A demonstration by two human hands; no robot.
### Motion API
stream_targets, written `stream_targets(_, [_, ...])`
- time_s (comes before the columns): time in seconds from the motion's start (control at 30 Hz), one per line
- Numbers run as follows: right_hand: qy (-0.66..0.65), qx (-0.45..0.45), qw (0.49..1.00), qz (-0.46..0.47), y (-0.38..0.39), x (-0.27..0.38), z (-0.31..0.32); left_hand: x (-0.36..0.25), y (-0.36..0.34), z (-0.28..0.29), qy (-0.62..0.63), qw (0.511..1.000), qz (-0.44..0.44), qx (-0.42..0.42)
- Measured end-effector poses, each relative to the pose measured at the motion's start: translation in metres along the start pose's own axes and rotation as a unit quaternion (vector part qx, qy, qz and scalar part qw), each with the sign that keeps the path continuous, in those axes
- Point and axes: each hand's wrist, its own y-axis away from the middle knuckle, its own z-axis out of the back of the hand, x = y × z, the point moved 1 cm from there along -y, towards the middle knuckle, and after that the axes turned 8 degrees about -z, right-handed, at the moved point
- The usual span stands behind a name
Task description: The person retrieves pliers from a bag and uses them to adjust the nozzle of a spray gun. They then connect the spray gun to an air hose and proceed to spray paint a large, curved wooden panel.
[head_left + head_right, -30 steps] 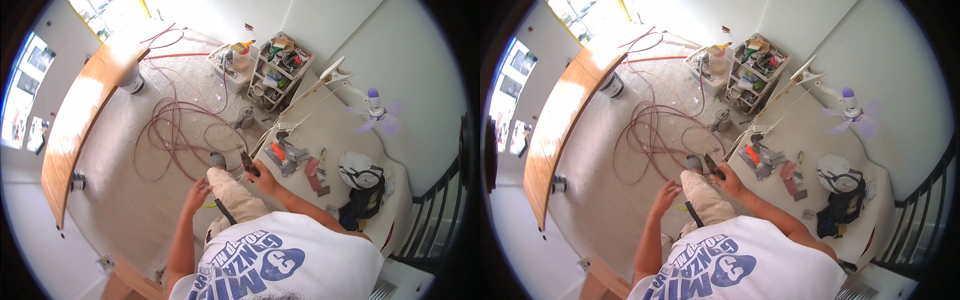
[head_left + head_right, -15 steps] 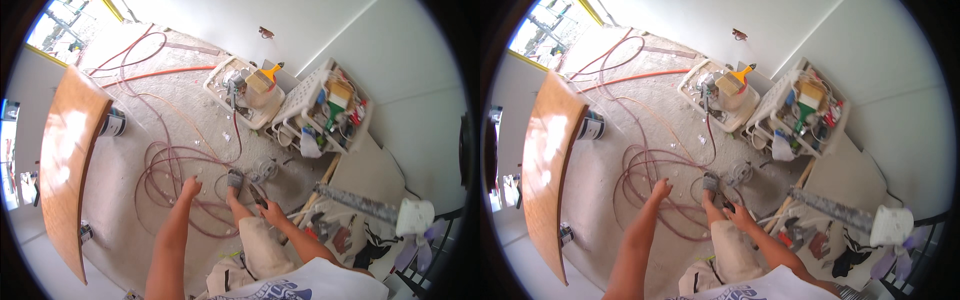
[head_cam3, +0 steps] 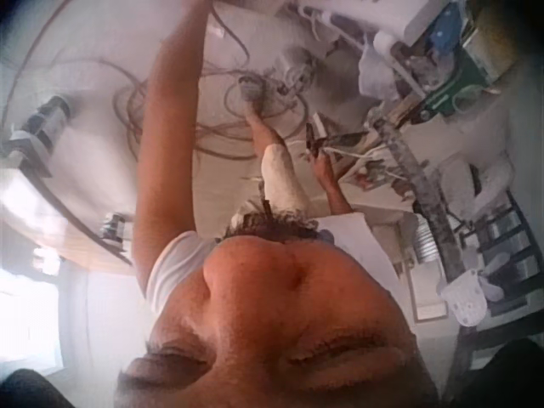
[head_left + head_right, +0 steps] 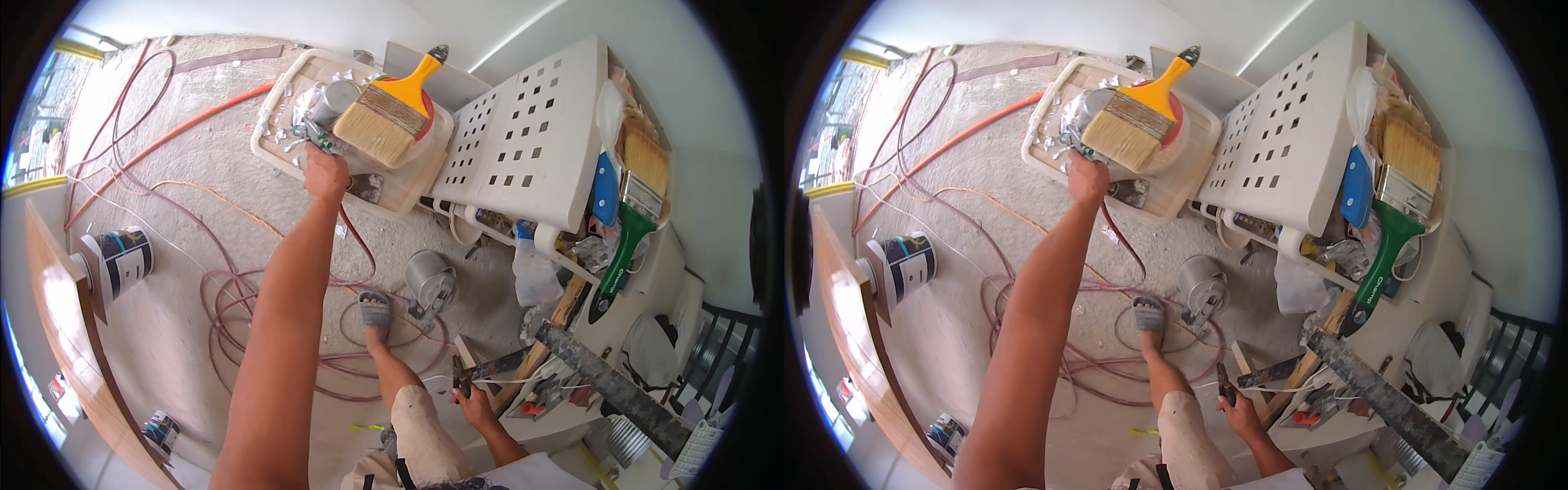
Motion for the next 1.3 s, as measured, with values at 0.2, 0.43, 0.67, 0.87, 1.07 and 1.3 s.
stream_targets(0.2, [-0.005, 0.021, 0.998, 0.065, 0.001, 0.024, -0.013, 0.027, -0.006, 0.003, 0.032, 0.968, -0.170, -0.183])
stream_targets(0.43, [-0.013, -0.007, 0.983, 0.181, 0.039, 0.109, 0.003, 0.013, 0.082, 0.136, 0.259, 0.965, -0.031, 0.033])
stream_targets(0.67, [0.086, -0.015, 0.924, 0.372, 0.129, 0.185, -0.010, 0.015, 0.220, 0.331, 0.318, 0.937, -0.103, 0.097])
stream_targets(0.87, [0.158, -0.036, 0.833, 0.530, 0.247, 0.237, -0.045, -0.022, 0.351, 0.495, 0.337, 0.921, -0.129, 0.148])
stream_targets(1.07, [0.153, -0.082, 0.752, 0.636, 0.402, 0.265, -0.062, -0.061, 0.474, 0.621, 0.407, 0.872, -0.165, 0.216])
stream_targets(1.3, [0.155, -0.143, 0.722, 0.659, 0.520, 0.238, -0.077, -0.073, 0.574, 0.702, 0.436, 0.844, -0.204, 0.237])
